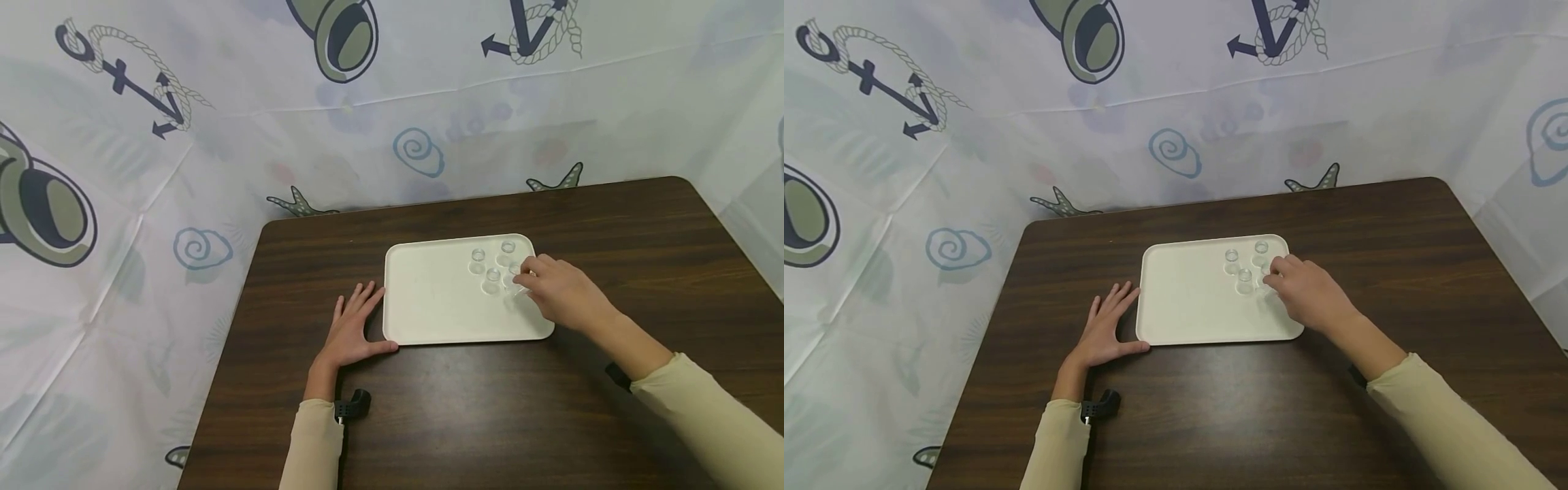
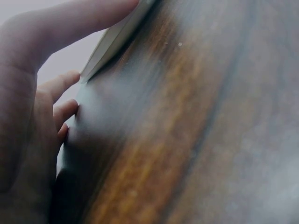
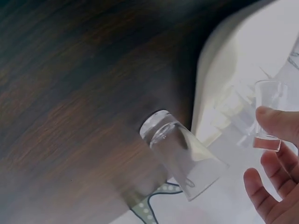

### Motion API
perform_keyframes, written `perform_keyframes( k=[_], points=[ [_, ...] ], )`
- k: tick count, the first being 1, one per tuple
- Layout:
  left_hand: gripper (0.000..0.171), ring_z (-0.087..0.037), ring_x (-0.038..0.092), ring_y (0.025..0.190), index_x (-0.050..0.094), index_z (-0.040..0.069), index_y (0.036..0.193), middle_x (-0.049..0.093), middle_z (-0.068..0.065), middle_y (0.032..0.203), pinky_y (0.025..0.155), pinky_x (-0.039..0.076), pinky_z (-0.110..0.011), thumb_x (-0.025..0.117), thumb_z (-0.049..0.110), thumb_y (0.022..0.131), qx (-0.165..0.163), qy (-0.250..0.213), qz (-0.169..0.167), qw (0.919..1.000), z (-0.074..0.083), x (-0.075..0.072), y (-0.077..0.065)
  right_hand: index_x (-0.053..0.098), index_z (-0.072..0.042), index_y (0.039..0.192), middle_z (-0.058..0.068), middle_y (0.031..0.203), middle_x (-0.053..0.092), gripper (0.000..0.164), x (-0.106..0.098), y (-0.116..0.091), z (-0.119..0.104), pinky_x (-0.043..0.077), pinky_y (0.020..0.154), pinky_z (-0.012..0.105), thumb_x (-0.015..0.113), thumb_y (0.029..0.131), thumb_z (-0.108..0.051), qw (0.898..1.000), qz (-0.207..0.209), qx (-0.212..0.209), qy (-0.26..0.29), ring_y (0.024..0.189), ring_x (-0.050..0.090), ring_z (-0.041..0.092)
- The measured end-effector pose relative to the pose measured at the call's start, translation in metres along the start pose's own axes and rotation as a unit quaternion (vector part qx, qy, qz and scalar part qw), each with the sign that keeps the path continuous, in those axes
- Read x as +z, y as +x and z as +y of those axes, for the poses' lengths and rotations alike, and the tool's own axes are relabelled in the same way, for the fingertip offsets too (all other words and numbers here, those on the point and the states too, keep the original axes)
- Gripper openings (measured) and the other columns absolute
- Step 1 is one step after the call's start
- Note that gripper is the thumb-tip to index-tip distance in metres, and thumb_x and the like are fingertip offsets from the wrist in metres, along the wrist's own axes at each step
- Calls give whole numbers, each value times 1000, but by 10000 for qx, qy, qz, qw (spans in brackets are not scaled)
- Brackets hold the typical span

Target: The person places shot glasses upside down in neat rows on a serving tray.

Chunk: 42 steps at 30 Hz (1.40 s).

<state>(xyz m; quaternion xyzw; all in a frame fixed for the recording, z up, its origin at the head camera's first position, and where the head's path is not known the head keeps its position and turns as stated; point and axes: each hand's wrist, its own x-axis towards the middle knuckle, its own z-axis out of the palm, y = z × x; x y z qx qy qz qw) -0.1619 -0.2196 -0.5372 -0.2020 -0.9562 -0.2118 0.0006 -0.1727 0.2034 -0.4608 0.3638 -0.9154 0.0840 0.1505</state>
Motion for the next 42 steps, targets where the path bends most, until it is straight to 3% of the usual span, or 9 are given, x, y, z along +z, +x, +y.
perform_keyframes(
  k=[8, 18, 27, 42],
  points=[
    [109, -28, 10, 147, 24, 30, 153, 18, -2, 159, 111, 3, -62, 66, 77, 64, 15, 37, -12, 10000, -1, 0, -1, 70, -3, 95, 11, 99, 57, 29, 5, 0, -3, 46, 65, 36, 70, 71, 13, 9971, -370, -216, -634, 86, 52, 27],
    [109, -27, 9, 147, 23, 30, 153, 17, -1, 160, 112, 0, -61, 65, 78, 65, -10, -29, -31, 10000, 0, 0, -1, 70, -3, 88, 9, 90, 53, 22, 3, 2, -6, 40, 60, 34, 79, 70, 6, 9899, -713, -408, -1160, 80, 47, 24],
    [110, -27, 9, 147, 23, 29, 153, 18, -2, 160, 112, 0, -61, 65, 78, 64, 13, -34, -10, 10000, 1, -1, -1, 67, -2, 82, 9, 86, 49, 15, 6, 5, -9, 40, 60, 35, 75, 73, 7, 9885, -521, -589, -1289, 78, 47, 25],
    [110, -26, 8, 147, 23, 30, 153, 17, -2, 160, 112, 0, -60, 62, 81, 64, -15, -20, -62, 10000, 2, -1, 0, 67, -5, 81, 8, 88, 52, 19, 12, 3, -12, 40, 63, 36, 78, 70, 6, 9890, -452, -692, -1225, 80, 48, 25]
  ],
)
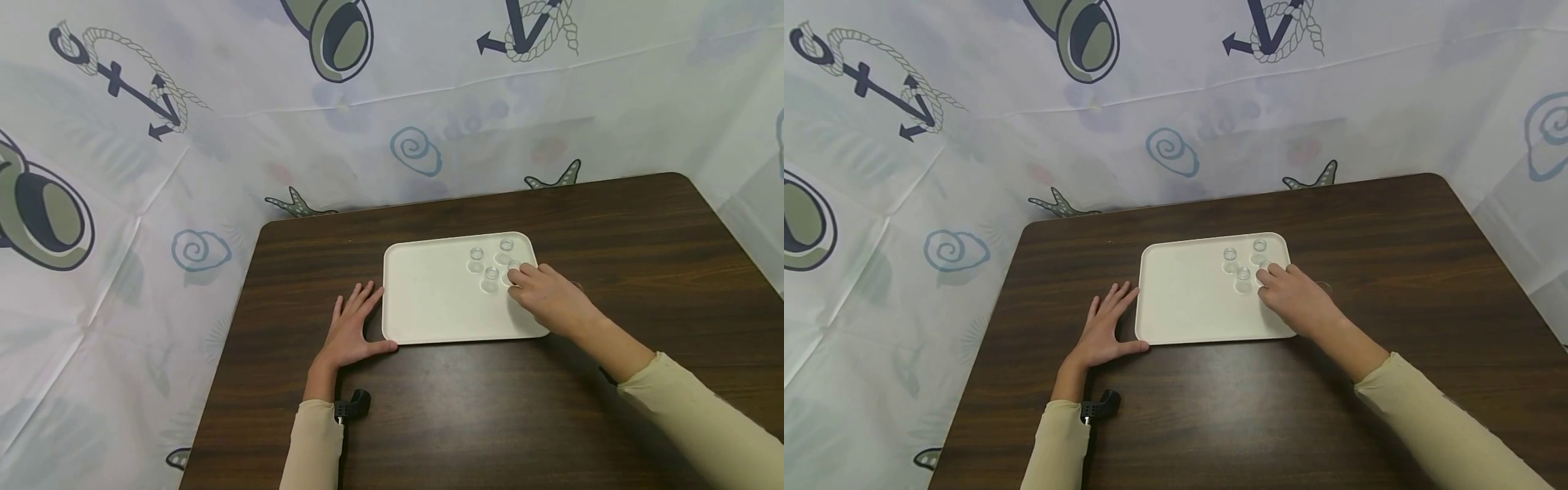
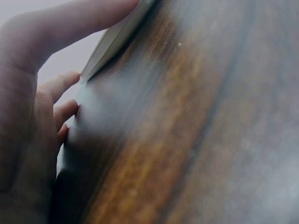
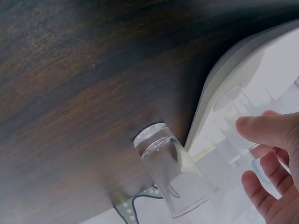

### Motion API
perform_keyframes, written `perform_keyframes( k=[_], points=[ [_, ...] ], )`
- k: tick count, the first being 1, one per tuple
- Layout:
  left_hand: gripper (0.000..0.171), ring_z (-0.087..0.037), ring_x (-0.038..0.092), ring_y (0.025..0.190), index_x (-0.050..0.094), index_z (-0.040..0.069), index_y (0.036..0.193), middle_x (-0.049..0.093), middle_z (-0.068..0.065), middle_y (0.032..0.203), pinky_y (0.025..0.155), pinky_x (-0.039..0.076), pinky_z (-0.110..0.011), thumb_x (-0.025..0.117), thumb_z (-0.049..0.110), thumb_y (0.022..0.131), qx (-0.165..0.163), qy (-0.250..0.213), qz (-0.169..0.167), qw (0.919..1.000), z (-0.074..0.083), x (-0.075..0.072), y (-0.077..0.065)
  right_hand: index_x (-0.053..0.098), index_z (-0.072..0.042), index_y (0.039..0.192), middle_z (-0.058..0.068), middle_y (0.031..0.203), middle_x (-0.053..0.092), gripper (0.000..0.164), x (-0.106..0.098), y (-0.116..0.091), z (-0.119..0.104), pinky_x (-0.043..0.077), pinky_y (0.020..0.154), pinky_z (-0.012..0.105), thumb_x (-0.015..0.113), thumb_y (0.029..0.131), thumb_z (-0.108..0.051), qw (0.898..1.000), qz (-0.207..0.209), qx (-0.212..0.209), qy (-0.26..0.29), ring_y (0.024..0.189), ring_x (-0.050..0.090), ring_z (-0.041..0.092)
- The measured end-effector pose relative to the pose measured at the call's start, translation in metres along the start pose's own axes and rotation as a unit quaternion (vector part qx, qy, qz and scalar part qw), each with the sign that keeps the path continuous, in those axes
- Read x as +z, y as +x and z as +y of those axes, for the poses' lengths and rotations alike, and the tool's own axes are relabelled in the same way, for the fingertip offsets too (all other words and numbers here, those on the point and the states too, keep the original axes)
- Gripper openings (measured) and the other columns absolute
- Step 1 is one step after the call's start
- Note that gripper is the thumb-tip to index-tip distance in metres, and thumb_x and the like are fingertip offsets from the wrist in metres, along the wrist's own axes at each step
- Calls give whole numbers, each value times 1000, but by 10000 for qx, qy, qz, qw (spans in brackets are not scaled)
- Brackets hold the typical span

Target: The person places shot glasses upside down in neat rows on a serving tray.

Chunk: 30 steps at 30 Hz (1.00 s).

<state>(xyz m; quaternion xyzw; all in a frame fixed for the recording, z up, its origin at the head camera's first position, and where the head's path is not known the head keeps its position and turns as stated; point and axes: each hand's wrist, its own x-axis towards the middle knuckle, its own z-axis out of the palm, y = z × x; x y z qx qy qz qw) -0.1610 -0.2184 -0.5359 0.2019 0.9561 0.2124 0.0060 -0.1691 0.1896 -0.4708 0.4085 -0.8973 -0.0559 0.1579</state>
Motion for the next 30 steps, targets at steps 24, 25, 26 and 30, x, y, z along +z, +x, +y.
perform_keyframes(
  k=[24, 25, 26, 30],
  points=[
    [109, -26, 9, 147, 23, 29, 153, 18, -3, 159, 112, 1, -62, 64, 79, 65, 32, 12, 2, 10000, 0, -1, 0, 70, -7, 104, 10, 97, 58, 30, -5, 1, -2, 46, 66, 37, 69, 77, 6, 9947, 91, 397, 940, 85, 55, 26],
    [109, -27, 9, 147, 23, 29, 153, 18, -3, 159, 111, 1, -62, 64, 78, 65, 40, 12, 3, 10000, 0, -1, 0, 70, -7, 105, 10, 98, 59, 30, -6, 1, -2, 47, 66, 37, 69, 78, 6, 9940, 99, 435, 1002, 86, 56, 26],
    [109, -27, 9, 147, 23, 29, 153, 18, -3, 159, 112, 1, -62, 64, 79, 65, 47, 9, 11, 10000, 1, -1, 0, 70, -7, 106, 10, 99, 59, 31, -6, 1, -1, 47, 67, 37, 69, 78, 5, 9934, 92, 465, 1044, 87, 57, 26],
    [109, -27, 9, 147, 23, 28, 153, 18, -4, 160, 111, 1, -62, 63, 79, 66, 90, 23, 21, 10000, 0, -1, 1, 70, -8, 110, 10, 103, 60, 36, -9, -1, 1, 49, 70, 38, 75, 75, 1, 9917, -2, 564, 1153, 92, 58, 26]
  ],
)
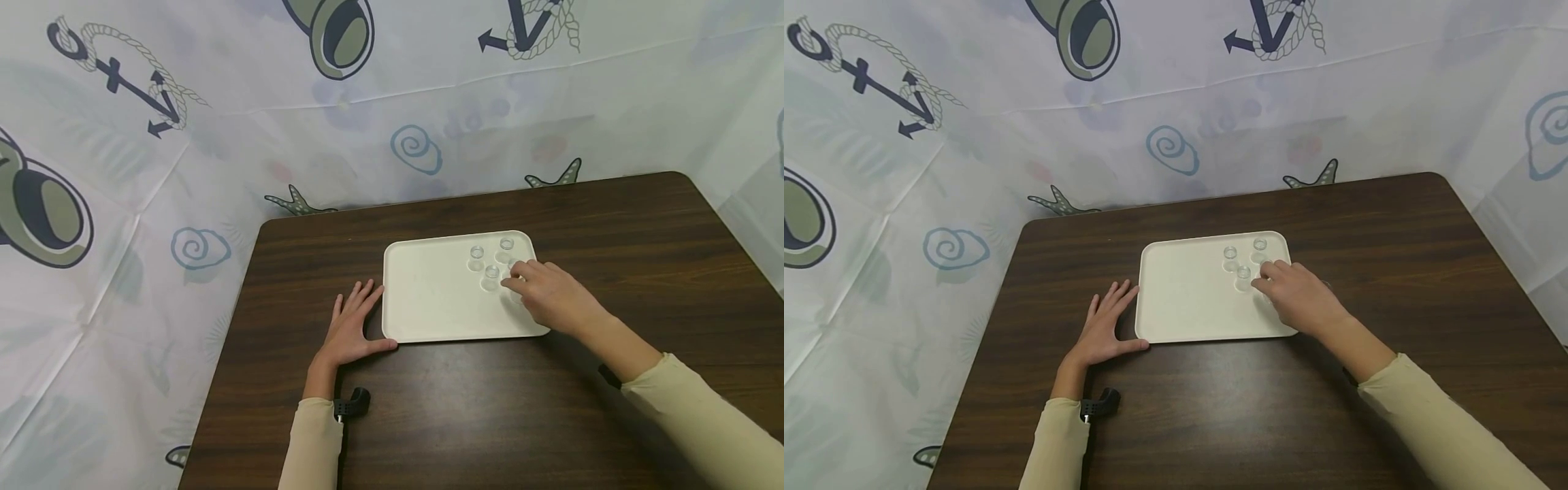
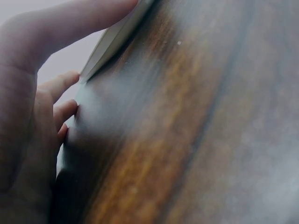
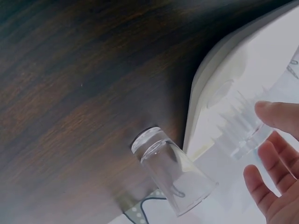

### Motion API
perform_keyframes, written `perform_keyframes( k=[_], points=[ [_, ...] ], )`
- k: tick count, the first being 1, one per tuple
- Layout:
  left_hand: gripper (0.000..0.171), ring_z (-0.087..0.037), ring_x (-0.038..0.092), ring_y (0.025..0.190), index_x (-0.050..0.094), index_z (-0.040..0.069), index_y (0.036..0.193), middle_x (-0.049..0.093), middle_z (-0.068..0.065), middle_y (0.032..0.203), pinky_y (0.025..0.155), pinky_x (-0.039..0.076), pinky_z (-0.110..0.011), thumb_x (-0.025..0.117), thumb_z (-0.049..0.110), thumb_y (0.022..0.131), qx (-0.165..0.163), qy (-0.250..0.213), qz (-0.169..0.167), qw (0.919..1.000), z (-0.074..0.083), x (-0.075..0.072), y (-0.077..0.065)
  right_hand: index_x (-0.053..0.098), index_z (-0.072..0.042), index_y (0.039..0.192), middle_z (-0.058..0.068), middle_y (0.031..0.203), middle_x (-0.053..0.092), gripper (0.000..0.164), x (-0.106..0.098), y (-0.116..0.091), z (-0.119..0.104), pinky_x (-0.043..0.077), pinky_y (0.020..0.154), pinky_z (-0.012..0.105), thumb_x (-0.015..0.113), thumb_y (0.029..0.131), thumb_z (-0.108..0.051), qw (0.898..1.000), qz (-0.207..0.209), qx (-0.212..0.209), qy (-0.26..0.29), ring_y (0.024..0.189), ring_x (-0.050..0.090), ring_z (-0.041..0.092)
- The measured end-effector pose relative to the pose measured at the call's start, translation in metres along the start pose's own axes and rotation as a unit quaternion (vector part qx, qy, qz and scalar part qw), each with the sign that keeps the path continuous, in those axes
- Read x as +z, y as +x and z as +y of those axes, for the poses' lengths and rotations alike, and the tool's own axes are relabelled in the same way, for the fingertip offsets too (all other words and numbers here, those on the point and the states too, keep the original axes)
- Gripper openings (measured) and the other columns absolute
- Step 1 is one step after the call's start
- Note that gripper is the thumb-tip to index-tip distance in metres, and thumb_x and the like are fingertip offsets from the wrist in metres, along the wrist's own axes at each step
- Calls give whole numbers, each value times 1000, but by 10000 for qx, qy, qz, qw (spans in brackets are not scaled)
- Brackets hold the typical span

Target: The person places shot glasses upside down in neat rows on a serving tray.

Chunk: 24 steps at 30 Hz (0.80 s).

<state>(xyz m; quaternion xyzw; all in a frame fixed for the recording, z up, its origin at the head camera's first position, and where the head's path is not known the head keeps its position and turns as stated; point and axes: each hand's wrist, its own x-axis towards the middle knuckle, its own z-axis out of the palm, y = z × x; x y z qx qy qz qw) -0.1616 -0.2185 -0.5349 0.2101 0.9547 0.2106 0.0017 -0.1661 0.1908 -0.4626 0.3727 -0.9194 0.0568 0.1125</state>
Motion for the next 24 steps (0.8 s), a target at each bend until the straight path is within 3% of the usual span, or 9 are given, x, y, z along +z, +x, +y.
perform_keyframes(
  k=[4, 15, 24],
  points=[
    [109, -28, 9, 147, 23, 28, 154, 17, -4, 160, 112, 1, -62, 63, 79, 66, 24, 1, 25, 10000, -1, 0, 0, 69, -8, 111, 9, 104, 59, 40, -2, -3, 3, 48, 69, 36, 78, 73, -2, 9998, 106, 67, 131, 91, 57, 25],
    [109, -29, 10, 147, 24, 27, 153, 18, -5, 159, 111, 3, -63, 66, 76, 66, 9, 23, -9, 10000, 0, -1, 0, 71, -7, 106, 8, 100, 60, 35, -21, -16, 19, 48, 65, 38, 79, 72, -5, 9924, 948, 414, 667, 78, 56, 22],
    [109, -27, 9, 147, 23, 28, 153, 17, -3, 160, 112, 3, -62, 64, 78, 65, -16, 62, -10, 10000, 1, 0, -1, 70, -10, 111, 4, 107, 57, 32, -42, -37, 37, 46, 65, 37, 76, 80, -8, 9775, 1059, 1473, 1079, 82, 57, 18]
  ],
)
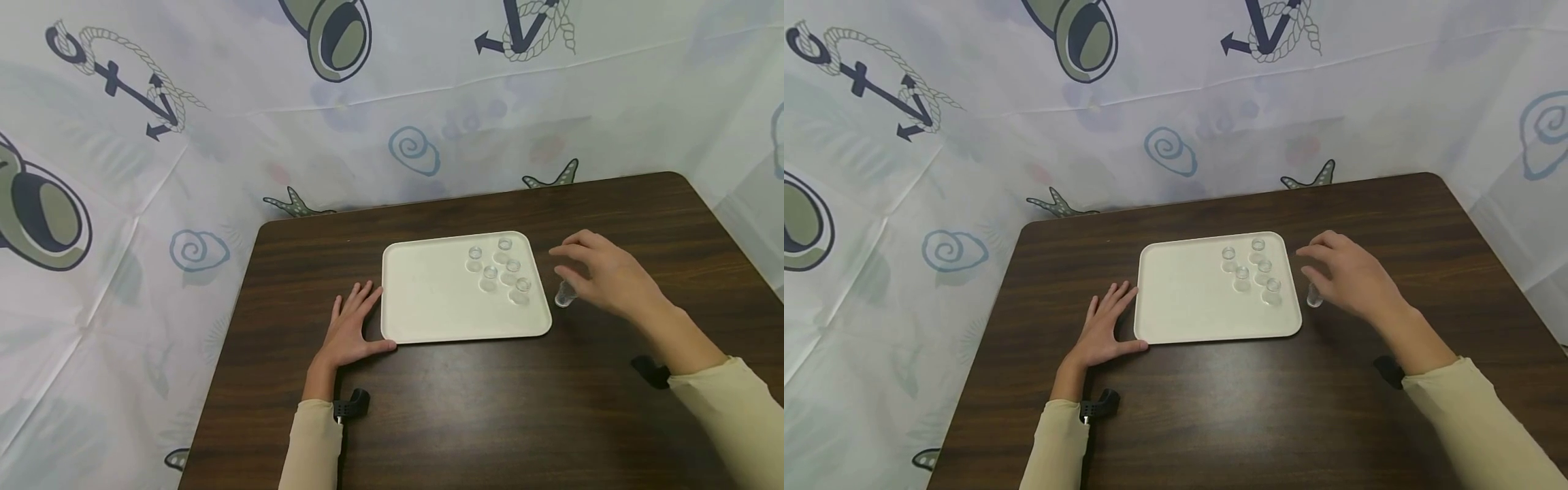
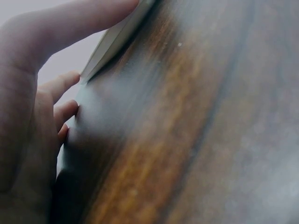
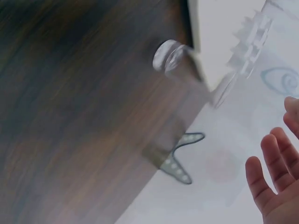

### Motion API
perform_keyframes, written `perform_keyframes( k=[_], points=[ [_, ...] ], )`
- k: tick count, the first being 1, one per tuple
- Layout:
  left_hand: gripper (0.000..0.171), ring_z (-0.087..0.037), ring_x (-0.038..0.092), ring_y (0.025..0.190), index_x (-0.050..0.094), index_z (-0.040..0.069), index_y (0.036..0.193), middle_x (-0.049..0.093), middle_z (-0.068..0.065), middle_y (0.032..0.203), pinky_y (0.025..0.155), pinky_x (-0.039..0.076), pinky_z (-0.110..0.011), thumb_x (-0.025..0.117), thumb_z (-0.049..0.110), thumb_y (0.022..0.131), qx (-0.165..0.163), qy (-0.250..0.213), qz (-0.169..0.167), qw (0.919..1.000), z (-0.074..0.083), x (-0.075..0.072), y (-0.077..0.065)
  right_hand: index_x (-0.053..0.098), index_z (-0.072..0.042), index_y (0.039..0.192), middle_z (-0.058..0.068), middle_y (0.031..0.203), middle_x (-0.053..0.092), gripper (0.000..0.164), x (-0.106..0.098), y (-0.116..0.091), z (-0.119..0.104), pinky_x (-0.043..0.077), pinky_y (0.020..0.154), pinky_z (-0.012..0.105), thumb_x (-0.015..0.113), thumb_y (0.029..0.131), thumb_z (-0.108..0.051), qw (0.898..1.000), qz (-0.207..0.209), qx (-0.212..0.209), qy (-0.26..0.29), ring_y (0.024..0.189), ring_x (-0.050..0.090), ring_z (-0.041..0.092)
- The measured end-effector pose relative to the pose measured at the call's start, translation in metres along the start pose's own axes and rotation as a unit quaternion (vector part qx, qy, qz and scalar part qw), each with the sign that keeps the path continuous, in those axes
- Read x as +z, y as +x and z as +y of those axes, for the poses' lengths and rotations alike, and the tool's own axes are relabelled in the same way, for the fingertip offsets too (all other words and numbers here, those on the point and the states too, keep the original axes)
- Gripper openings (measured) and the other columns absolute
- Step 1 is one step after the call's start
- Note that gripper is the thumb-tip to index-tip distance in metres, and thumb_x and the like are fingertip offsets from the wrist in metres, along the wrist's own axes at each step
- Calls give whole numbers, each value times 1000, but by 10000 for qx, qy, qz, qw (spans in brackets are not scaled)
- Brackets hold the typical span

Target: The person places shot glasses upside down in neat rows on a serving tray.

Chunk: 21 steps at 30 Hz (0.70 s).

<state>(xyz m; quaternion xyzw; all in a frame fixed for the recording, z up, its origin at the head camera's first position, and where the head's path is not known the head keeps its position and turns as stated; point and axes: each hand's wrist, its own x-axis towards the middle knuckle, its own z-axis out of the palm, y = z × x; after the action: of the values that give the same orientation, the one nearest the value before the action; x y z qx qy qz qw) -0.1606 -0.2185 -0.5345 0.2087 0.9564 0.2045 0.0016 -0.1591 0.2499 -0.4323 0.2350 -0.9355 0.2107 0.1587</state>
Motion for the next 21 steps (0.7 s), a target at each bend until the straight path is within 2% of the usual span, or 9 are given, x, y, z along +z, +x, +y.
perform_keyframes(
  k=[5, 8, 11, 16, 18, 21],
  points=[
    [109, -26, 8, 147, 22, 29, 154, 17, -2, 160, 112, 2, -61, 63, 80, 65, -28, 17, -10, 10000, -1, 1, 0, 69, -14, 113, 0, 109, 57, 29, -1, -10, 15, 39, 57, 29, 67, 86, -4, 9988, -15, 431, 232, 68, 48, 10],
    [109, -25, 8, 147, 22, 30, 154, 17, -2, 160, 112, 1, -61, 62, 80, 66, -44, 9, -11, 10000, -1, 1, 0, 67, -11, 116, 4, 109, 58, 33, 0, -14, 23, 35, 54, 27, 61, 86, 1, 9971, -215, 662, 305, 67, 44, 11],
    [109, -25, 8, 147, 22, 30, 154, 17, -2, 160, 112, 1, -61, 62, 80, 66, -44, -8, -2, 10000, 0, 0, 0, 65, -7, 120, 11, 109, 59, 38, 2, -19, 32, 35, 54, 29, 59, 84, 4, 9944, -590, 811, 337, 71, 49, 17],
    [109, -27, 10, 147, 23, 29, 154, 17, -3, 160, 112, 2, -61, 63, 79, 66, -21, -25, 12, 10000, 0, 0, 0, 60, -4, 125, 17, 112, 61, 44, 10, -30, 47, 49, 65, 43, 70, 82, -4, 9826, -1338, 1163, 562, 87, 61, 28],
    [108, -27, 10, 147, 23, 29, 153, 17, -3, 160, 112, 2, -62, 64, 78, 66, -19, -26, 16, 10000, 0, 1, 0, 59, -4, 128, 17, 113, 62, 49, 14, -33, 51, 50, 72, 49, 74, 82, -10, 9757, -1589, 1339, 690, 92, 62, 30],
    [109, -26, 9, 147, 23, 29, 153, 17, -2, 160, 112, 2, -62, 63, 79, 66, -21, -14, 21, 10000, -1, 1, 0, 59, -4, 128, 16, 111, 64, 54, 21, -36, 55, 50, 75, 50, 78, 80, -19, 9692, -1754, 1484, 886, 91, 63, 29]
  ],
)
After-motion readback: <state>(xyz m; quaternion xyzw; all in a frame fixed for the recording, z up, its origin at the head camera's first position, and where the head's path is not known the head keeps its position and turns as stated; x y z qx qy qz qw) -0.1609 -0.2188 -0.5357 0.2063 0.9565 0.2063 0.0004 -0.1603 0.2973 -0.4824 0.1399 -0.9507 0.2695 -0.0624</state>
